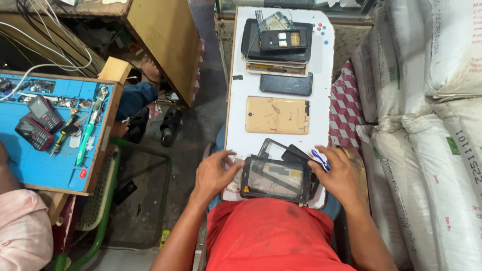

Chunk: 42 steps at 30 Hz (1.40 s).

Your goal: The person handles several disassembled tablet and phone parts on a workbench. They use a screwdriver to remove screws from a white tablet frame and a toothbrush to clean the interior. The person also picks up and inspects a black tablet frame and a phone back cover.

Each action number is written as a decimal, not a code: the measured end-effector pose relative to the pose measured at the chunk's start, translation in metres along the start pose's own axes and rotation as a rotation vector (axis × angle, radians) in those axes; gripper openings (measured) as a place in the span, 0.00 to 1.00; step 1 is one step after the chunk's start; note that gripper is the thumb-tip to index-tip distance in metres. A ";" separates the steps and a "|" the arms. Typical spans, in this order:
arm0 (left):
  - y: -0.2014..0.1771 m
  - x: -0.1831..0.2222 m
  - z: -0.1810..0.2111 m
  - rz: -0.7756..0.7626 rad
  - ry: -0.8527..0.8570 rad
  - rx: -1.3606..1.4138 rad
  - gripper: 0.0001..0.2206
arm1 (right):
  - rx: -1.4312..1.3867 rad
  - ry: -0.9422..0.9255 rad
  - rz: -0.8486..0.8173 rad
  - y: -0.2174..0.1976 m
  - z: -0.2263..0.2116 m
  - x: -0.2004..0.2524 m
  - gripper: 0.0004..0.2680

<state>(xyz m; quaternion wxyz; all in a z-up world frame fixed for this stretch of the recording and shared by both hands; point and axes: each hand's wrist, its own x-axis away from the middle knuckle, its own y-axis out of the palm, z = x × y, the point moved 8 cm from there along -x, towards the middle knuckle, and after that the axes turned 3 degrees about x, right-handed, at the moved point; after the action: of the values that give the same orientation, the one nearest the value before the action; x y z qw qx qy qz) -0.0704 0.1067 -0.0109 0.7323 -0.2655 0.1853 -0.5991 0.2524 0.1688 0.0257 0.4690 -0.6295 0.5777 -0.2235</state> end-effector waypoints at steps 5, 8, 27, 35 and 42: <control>0.029 0.018 -0.020 -0.179 -0.093 0.135 0.17 | -0.015 0.200 -0.161 0.015 0.016 0.030 0.15; 0.043 0.015 -0.036 -0.188 -0.174 0.371 0.15 | -0.076 0.124 -0.169 0.027 0.011 0.030 0.13; -0.026 -0.007 -0.067 0.267 -0.101 1.438 0.16 | 0.286 0.096 -0.574 0.042 -0.026 0.025 0.39; -0.042 -0.003 -0.040 0.206 -0.028 1.309 0.18 | 0.033 -0.128 -0.091 -0.010 -0.047 0.010 0.34; 0.003 -0.008 -0.009 -0.095 -0.022 1.299 0.21 | 0.086 -0.326 -0.219 -0.037 -0.104 -0.020 0.30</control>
<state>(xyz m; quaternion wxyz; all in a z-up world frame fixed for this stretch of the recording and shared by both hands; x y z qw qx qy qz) -0.0752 0.1138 -0.0197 0.7183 0.2174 -0.2340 -0.6181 0.1807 0.1493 0.1101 0.5559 -0.6958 0.4119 -0.1927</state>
